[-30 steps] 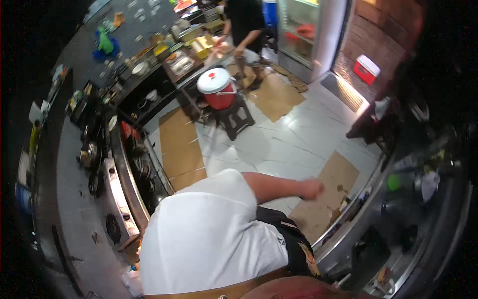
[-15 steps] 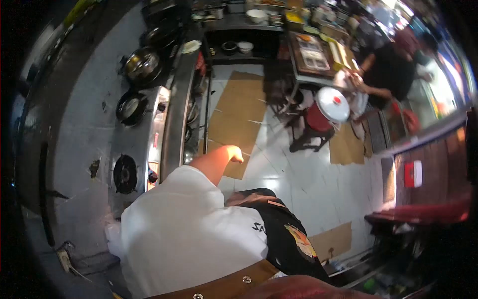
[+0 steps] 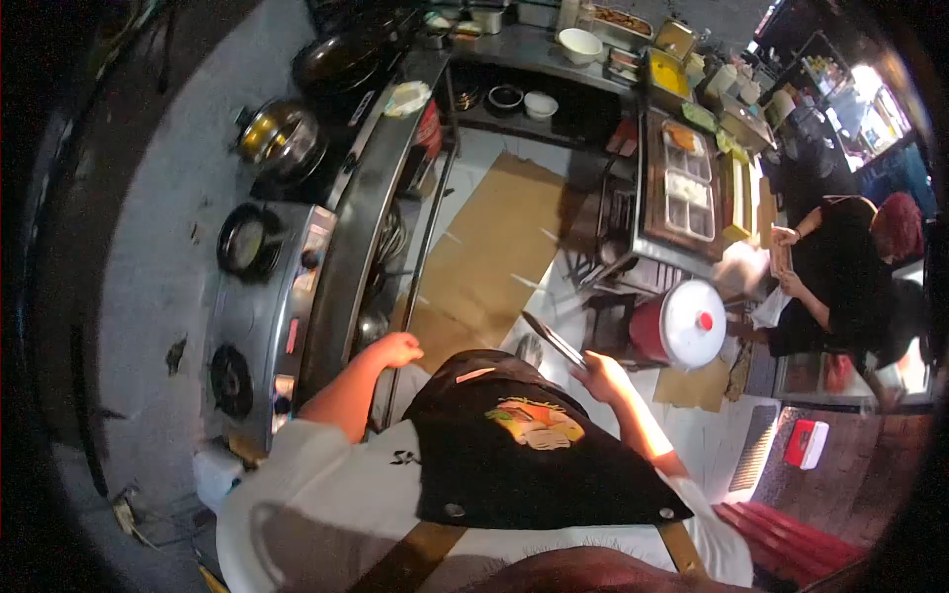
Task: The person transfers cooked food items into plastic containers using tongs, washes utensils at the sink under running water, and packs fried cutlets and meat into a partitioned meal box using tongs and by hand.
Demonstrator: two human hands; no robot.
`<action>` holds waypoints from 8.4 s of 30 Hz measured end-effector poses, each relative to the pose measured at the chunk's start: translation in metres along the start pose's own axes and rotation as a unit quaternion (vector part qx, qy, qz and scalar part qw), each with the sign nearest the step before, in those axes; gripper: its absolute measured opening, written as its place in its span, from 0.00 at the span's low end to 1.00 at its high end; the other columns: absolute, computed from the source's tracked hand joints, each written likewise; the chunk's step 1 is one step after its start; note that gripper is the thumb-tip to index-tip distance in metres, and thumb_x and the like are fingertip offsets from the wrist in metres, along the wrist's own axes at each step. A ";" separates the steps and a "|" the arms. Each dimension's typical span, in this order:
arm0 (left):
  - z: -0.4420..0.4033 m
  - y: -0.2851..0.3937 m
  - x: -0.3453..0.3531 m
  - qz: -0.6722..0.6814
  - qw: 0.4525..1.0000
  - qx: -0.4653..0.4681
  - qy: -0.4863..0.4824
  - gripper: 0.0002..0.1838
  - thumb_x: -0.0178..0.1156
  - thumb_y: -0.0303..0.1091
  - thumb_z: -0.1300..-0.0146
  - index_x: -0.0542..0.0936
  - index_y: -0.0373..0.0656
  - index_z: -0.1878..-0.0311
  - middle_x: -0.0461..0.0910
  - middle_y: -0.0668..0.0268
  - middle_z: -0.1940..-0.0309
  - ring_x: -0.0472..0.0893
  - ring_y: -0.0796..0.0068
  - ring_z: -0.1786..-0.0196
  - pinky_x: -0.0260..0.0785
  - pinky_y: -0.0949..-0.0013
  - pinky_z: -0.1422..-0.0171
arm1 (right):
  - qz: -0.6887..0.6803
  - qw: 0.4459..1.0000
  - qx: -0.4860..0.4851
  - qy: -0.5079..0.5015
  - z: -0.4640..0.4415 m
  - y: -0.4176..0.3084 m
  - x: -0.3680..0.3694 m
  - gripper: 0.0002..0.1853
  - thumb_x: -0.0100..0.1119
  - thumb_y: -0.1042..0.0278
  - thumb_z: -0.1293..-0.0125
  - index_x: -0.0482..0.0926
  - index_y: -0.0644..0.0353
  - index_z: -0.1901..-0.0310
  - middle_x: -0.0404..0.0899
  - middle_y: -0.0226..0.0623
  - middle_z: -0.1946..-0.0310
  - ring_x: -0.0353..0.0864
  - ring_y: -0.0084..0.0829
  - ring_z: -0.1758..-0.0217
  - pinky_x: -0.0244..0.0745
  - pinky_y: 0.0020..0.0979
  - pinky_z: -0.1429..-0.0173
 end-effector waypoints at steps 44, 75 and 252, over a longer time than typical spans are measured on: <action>-0.371 0.253 -0.570 0.223 0.949 0.012 0.224 0.16 0.58 0.35 0.20 0.81 0.41 0.36 0.86 0.63 0.48 0.83 0.73 0.45 0.75 0.66 0.38 | -0.720 0.532 -0.080 -0.439 -0.944 -0.271 -0.465 0.16 0.53 0.50 0.16 0.73 0.53 0.42 0.86 0.51 0.46 0.90 0.59 0.44 0.88 0.54 0.40; -0.607 0.631 -0.549 -0.189 0.868 0.414 -0.197 0.17 0.61 0.43 0.23 0.84 0.37 0.59 0.84 0.60 0.68 0.82 0.72 0.60 0.76 0.63 0.51 | -0.708 0.603 0.359 0.076 -0.457 -0.056 -0.268 0.11 0.64 0.60 0.21 0.79 0.60 0.54 0.85 0.37 0.67 0.89 0.36 0.65 0.86 0.40 0.59; -0.599 0.841 -0.880 0.788 0.531 0.309 0.034 0.37 0.52 0.26 0.43 0.68 0.33 0.25 0.70 0.45 0.26 0.67 0.36 0.20 0.60 0.35 0.16 | -0.045 0.998 0.018 0.048 -1.005 -0.112 -0.801 0.30 0.70 0.55 0.28 0.78 0.62 0.29 0.88 0.50 0.44 0.88 0.42 0.43 0.81 0.42 0.36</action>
Point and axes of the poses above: each hand's wrist, its own z-axis away from the middle knuckle, its own x-axis out of the palm, y = z × x, the point moved 2 cm from there along -z, towards the middle knuckle
